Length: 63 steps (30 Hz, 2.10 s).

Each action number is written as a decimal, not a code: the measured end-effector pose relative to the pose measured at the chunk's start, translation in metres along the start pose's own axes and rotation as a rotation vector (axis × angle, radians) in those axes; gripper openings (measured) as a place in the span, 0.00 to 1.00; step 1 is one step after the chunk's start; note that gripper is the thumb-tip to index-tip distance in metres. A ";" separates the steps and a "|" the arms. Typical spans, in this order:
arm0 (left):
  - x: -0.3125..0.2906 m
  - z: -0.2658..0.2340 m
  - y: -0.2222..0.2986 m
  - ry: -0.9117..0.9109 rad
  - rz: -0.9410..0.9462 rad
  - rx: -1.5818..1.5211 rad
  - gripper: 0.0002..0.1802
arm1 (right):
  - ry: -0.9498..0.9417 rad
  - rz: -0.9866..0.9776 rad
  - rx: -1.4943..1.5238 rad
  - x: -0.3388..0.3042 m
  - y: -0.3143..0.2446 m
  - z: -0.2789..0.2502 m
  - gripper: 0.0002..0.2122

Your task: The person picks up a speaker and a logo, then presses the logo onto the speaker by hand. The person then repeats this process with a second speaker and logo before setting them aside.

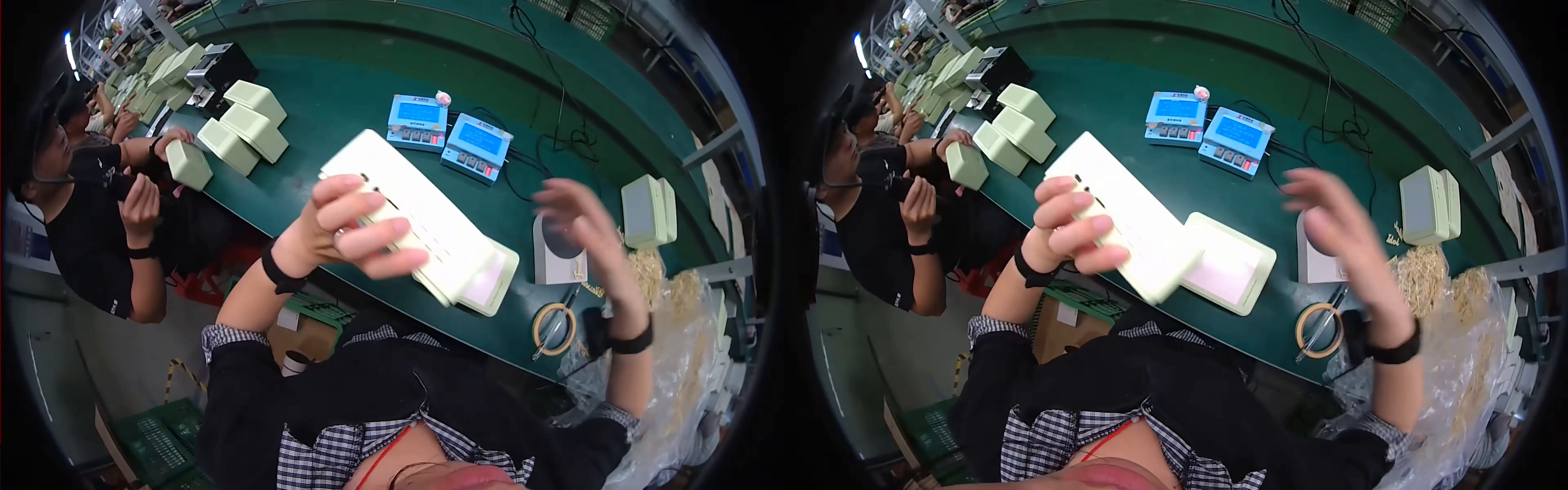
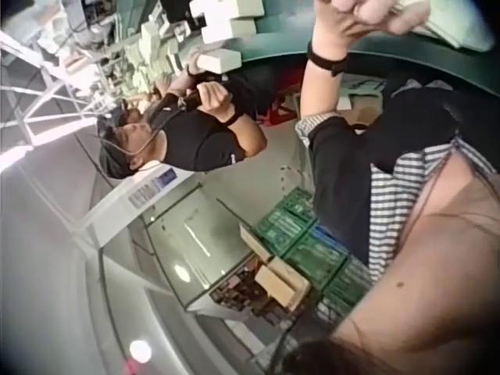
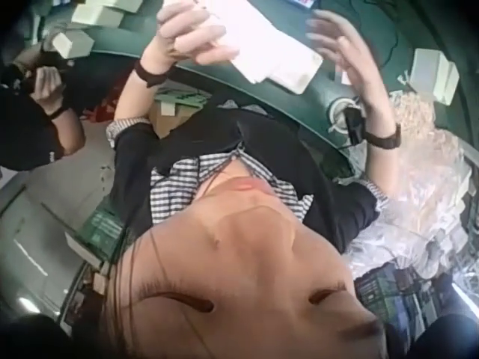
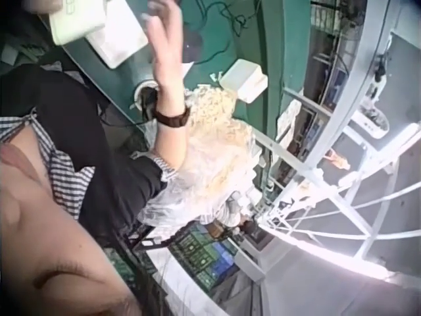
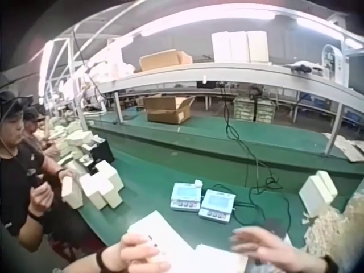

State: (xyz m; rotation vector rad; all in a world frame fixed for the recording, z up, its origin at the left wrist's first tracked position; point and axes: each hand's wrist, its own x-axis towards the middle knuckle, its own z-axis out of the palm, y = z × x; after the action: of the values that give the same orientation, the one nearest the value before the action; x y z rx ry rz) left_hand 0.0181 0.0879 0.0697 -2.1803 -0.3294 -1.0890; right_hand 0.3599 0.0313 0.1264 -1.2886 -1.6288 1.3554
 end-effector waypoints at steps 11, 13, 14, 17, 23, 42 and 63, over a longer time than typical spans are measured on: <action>0.030 -0.006 0.025 0.038 0.117 -0.227 0.33 | -0.251 0.196 0.589 -0.014 -0.014 0.110 0.49; 0.033 -0.006 0.029 0.048 0.124 -0.249 0.33 | -0.234 0.198 0.622 -0.018 -0.015 0.111 0.49; 0.035 -0.005 0.031 0.053 0.127 -0.257 0.33 | -0.233 0.197 0.652 -0.021 -0.015 0.110 0.48; 0.037 -0.006 0.030 0.039 0.215 -0.272 0.32 | -0.218 0.203 0.701 -0.028 -0.015 0.109 0.47; 0.046 0.005 0.034 -0.038 0.354 -0.373 0.31 | -0.151 0.082 0.755 -0.044 0.012 0.102 0.41; 0.042 0.015 0.034 -0.124 0.331 -0.370 0.32 | -0.173 0.213 0.758 -0.030 0.038 0.104 0.38; -0.026 0.025 0.097 -0.805 -0.626 -0.903 0.47 | 0.163 -0.441 1.514 -0.074 0.126 0.086 0.46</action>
State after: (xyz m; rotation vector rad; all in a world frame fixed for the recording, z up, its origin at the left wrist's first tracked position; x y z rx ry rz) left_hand 0.0649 0.0344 -0.0048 -3.4366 -1.0983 -0.6172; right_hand 0.3389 -0.0691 -0.0090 -0.0861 -0.3509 1.5201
